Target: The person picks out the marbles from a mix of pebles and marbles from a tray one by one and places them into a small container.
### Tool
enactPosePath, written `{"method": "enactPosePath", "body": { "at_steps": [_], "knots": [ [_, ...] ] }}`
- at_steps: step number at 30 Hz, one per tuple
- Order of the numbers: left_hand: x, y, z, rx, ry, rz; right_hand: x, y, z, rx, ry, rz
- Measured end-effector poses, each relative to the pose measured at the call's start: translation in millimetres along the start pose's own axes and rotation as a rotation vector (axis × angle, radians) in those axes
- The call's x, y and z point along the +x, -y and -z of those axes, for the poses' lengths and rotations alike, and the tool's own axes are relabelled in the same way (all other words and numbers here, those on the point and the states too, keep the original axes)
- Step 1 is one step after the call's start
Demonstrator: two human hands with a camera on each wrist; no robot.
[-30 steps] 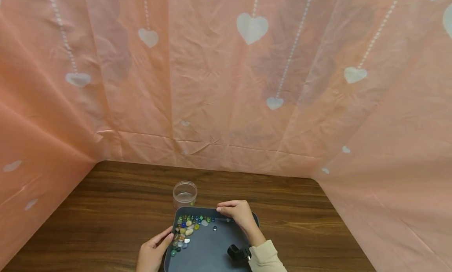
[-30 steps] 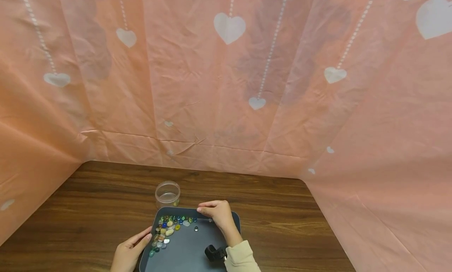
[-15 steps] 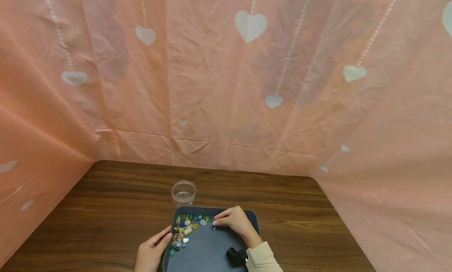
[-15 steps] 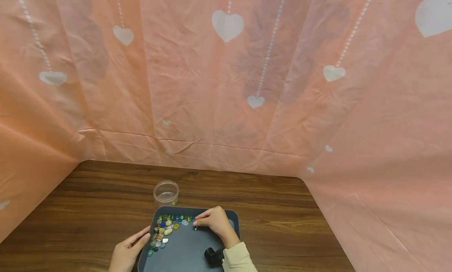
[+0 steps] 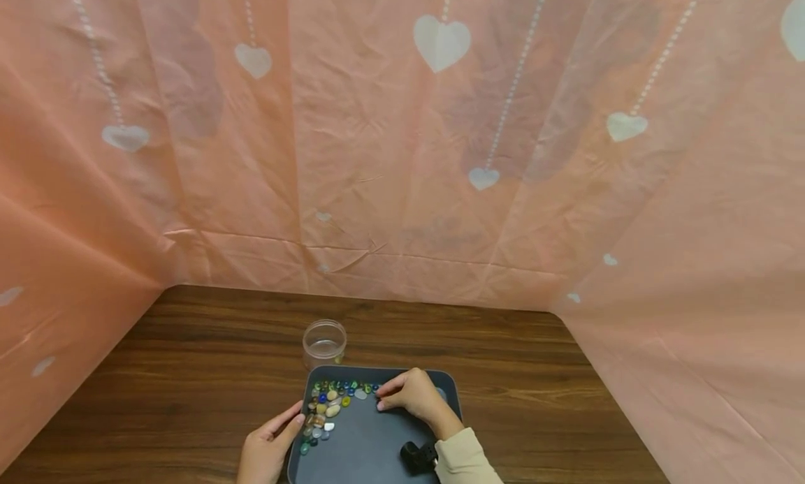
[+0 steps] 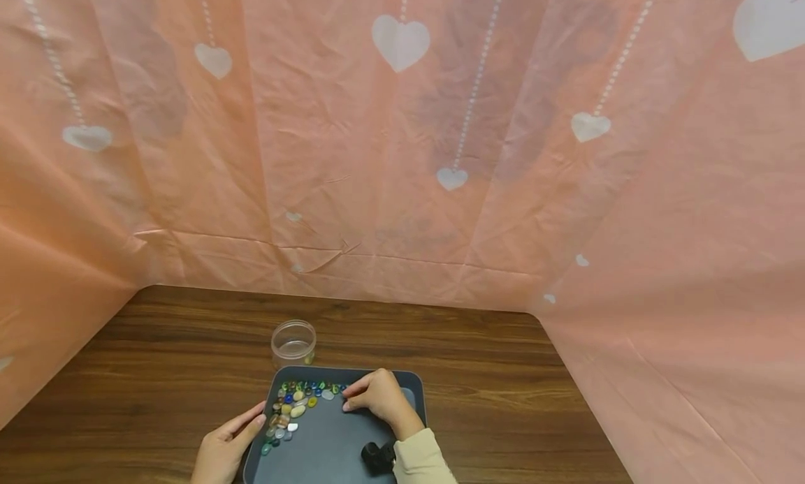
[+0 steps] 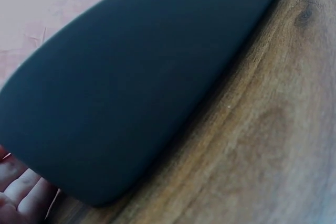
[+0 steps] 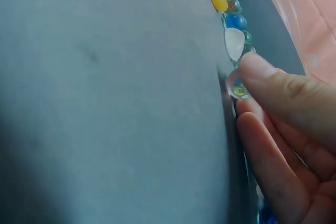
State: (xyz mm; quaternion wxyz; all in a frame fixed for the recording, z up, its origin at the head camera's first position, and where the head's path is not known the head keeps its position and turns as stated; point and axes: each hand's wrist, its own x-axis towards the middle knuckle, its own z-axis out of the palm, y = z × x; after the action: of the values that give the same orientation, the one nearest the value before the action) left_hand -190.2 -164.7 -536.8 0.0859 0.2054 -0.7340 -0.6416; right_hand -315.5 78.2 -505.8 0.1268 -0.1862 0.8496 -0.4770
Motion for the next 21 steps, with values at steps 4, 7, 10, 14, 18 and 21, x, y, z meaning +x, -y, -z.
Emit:
{"method": "enactPosePath", "body": {
  "at_steps": [4, 7, 10, 14, 18, 21],
  "knots": [
    [-0.8, -0.4, -0.3, 0.002, -0.004, 0.003, 0.1, 1.0, -0.5, -0.033, 0.002, 0.013],
    [-0.9, -1.4, -0.4, -0.012, -0.003, -0.005, 0.7, 1.7, 0.0, -0.040, -0.007, 0.023],
    [-1.0, -1.9, -0.1, -0.016, -0.005, -0.018, 1.1, 2.5, 0.9, -0.027, -0.010, 0.040],
    [-0.7, -0.3, -0.6, -0.017, -0.005, -0.026, 0.3, 4.0, 2.3, 0.065, 0.001, 0.045],
    [-0.7, 0.6, -1.0, -0.025, 0.000, -0.028, 0.1, 6.1, 2.6, 0.234, 0.025, 0.009],
    [-0.9, 0.1, -0.7, -0.023, 0.003, -0.034, 1.5, 8.7, 2.6, 0.383, 0.061, -0.019]
  ]
}}
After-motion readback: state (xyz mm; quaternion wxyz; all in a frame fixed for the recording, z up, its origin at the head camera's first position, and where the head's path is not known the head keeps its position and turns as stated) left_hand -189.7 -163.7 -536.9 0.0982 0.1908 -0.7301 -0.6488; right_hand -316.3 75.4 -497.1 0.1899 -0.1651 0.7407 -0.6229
